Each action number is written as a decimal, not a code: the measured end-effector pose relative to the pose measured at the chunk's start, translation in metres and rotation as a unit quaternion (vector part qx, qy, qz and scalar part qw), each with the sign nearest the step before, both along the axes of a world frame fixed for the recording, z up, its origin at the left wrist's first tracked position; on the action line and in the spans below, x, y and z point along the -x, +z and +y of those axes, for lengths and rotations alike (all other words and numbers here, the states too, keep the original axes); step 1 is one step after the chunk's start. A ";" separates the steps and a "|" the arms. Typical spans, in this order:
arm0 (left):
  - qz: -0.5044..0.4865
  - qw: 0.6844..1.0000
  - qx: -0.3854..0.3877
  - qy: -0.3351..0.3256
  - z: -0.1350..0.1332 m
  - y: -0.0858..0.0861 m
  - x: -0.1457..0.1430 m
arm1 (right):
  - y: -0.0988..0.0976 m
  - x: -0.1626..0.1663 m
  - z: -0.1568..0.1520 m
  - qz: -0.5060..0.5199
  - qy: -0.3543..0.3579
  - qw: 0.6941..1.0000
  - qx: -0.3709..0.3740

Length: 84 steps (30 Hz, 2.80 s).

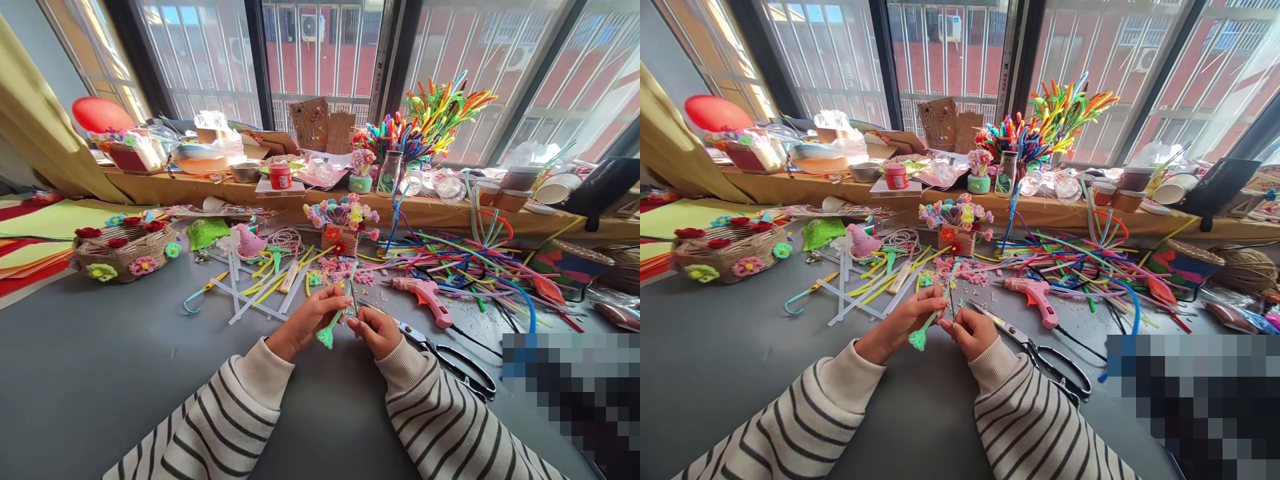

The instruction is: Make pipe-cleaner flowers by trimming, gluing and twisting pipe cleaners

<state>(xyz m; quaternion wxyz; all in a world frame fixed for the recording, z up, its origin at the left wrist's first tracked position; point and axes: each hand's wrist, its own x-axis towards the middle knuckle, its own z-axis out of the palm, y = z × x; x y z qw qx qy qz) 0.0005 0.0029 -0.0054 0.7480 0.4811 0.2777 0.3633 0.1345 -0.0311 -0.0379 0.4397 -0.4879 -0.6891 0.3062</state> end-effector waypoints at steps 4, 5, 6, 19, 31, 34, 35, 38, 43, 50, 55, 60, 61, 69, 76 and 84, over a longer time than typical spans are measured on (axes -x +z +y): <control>0.001 1.000 -0.004 0.006 0.000 0.000 0.000 | 0.001 0.001 -0.001 -0.002 -0.010 1.000 -0.005; 0.003 1.000 -0.007 0.006 0.000 -0.001 0.000 | 0.001 0.001 -0.001 0.000 -0.010 1.000 -0.005; 0.003 1.000 -0.010 0.005 0.000 -0.001 0.001 | 0.001 0.001 -0.002 0.004 -0.007 1.000 -0.005; -0.001 1.000 -0.003 -0.002 -0.002 -0.001 0.002 | -0.001 0.000 0.000 0.002 -0.022 1.000 0.001; 0.023 0.999 0.010 0.034 -0.003 0.002 0.001 | 0.000 0.002 0.000 0.037 0.031 0.998 0.031; 0.033 0.999 0.007 0.013 -0.004 0.004 0.001 | 0.002 0.001 -0.001 0.034 0.044 0.998 0.040; 0.035 0.999 0.007 0.005 -0.004 0.004 0.001 | 0.002 0.001 -0.002 0.032 0.040 0.998 0.038; 0.033 0.999 0.008 0.001 -0.005 0.004 0.001 | 0.001 0.001 -0.002 0.019 0.005 1.000 0.021; 0.028 0.999 0.010 0.017 -0.004 0.003 0.001 | -0.001 0.002 -0.001 0.026 -0.002 1.000 0.018; 0.034 0.999 0.019 -0.007 -0.005 0.005 0.000 | -0.001 0.001 -0.001 0.039 0.022 0.999 0.031; 0.013 1.000 0.016 0.008 -0.003 0.002 0.002 | -0.002 0.002 0.000 0.033 -0.006 0.999 0.021; 0.013 0.999 0.016 -0.028 -0.003 0.001 0.002 | 0.001 0.002 -0.001 0.078 0.050 0.994 0.052; 0.015 0.999 0.016 -0.034 -0.003 0.001 0.002 | 0.001 0.002 -0.001 0.077 0.046 0.995 0.052; 0.012 1.000 0.016 -0.020 -0.003 0.002 0.002 | -0.001 0.001 0.001 0.064 0.026 0.996 0.049; 0.028 0.999 0.025 -0.024 -0.004 0.004 0.002 | -0.001 0.000 0.001 0.046 -0.008 0.998 0.032; 0.045 0.998 0.022 -0.038 -0.004 0.002 0.002 | -0.003 -0.001 0.002 0.086 0.052 0.993 0.064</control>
